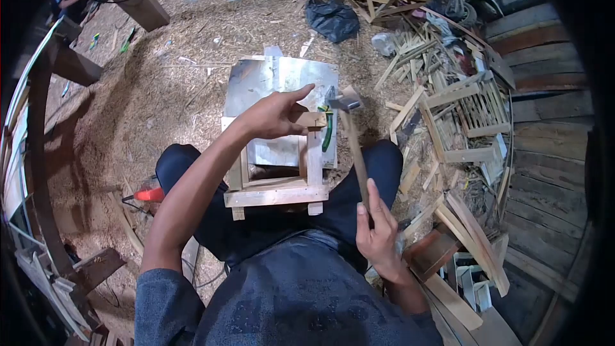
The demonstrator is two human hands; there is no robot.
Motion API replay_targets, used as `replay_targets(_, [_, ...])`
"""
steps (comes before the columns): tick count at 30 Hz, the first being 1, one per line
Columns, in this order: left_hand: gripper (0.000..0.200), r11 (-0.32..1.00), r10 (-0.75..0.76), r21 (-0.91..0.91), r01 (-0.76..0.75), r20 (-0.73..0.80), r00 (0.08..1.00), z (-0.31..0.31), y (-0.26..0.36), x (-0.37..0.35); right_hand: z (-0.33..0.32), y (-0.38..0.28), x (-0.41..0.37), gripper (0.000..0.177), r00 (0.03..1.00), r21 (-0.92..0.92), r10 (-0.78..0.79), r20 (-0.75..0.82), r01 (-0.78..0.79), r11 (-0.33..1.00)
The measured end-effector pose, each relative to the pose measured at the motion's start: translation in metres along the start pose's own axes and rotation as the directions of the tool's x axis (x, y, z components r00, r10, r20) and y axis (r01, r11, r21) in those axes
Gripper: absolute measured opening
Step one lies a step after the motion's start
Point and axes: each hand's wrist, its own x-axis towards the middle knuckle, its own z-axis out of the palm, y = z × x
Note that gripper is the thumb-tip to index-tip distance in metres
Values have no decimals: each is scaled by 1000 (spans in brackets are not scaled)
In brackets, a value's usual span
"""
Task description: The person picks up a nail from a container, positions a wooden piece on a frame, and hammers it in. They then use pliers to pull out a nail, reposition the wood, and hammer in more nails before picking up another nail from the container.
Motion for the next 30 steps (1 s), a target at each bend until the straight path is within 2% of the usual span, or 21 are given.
replay_targets(2, [81, 991, 19, -135, -24, -36, 999, -2, -2, 3, 4, 2, -5, 47, 1000, 16, -5, 31, 4, 1000])
replay_targets(3, [81, 991, 19, -135, -24, -38, 999, -3, -3, 4, 3, 0, -4, 47, 999, 17, -7, 32, 7, 1000])
replay_targets(6, [72, 964, -97, -247, 99, 23, 995, -6, -4, 9, 1, -5, -8, 49, 991, 40, 56, 121, -61, 997])
replay_targets(7, [72, 964, -94, -246, 96, 22, 995, -8, -4, 11, 0, -4, -9, 50, 990, 32, 56, 126, -61, 998])
replay_targets(9, [56, 974, -116, -193, 117, 18, 993, -8, -4, 12, -1, -5, -7, 50, 989, 23, 55, 134, -59, 998])
replay_targets(10, [56, 974, -116, -195, 117, 17, 993, -8, -2, 12, -3, -7, -2, 51, 985, 23, 69, 157, -74, 997])
replay_targets(12, [34, 978, -117, -166, 122, 41, 992, -10, 3, 11, -6, -12, 0, 52, 980, 23, 86, 178, -92, 995])
replay_targets(14, [29, 979, -109, -169, 113, 34, 993, -11, 2, 11, -9, -16, -2, 54, 996, 3, -27, 83, 27, 1000])
replay_targets(15, [25, 980, -101, -170, 105, 32, 994, -10, 1, 10, -9, -16, -3, 54, 996, 4, -23, 85, 23, 1000])
replay_targets(18, [26, 976, -134, -174, 133, 7, 991, -10, 6, 9, -11, -9, -3, 56, 953, -77, 147, 265, -131, 988])
replay_targets(19, [26, 977, -127, -173, 126, 6, 992, -10, 4, 11, -10, -8, -5, 56, 954, -82, 146, 260, -129, 988])
replay_targets(21, [24, 977, -69, -203, 71, 18, 997, -9, -3, 12, -8, -7, -8, 56, 998, -25, -36, 54, 37, 999])
replay_targets(22, [24, 975, -73, -208, 76, 21, 997, -9, 1, 10, -9, -7, -10, 56, 996, -22, -83, 16, 83, 996])
replay_targets(23, [25, 975, -110, -190, 115, 33, 993, -10, 7, 7, -8, -8, -11, 56, 997, -23, -75, 22, 75, 997])
replay_targets(25, [26, 975, -142, -166, 146, 34, 989, -11, 7, 8, -4, -4, -4, 57, 975, -29, 86, 204, -82, 996])
replay_targets(27, [47, 983, -66, -170, 71, 32, 997, -9, -5, 14, -8, -1, 0, 57, 972, -63, 116, 206, -105, 992])
replay_targets(28, [47, 983, -66, -170, 70, 28, 997, -11, -2, 13, -8, -1, -2, 57, 990, -48, 68, 127, -63, 997])
replay_targets(30, [63, 967, -103, -234, 104, 20, 995, -9, 2, 9, -6, -3, -7, 53, 998, -21, -58, -23, 57, 998])
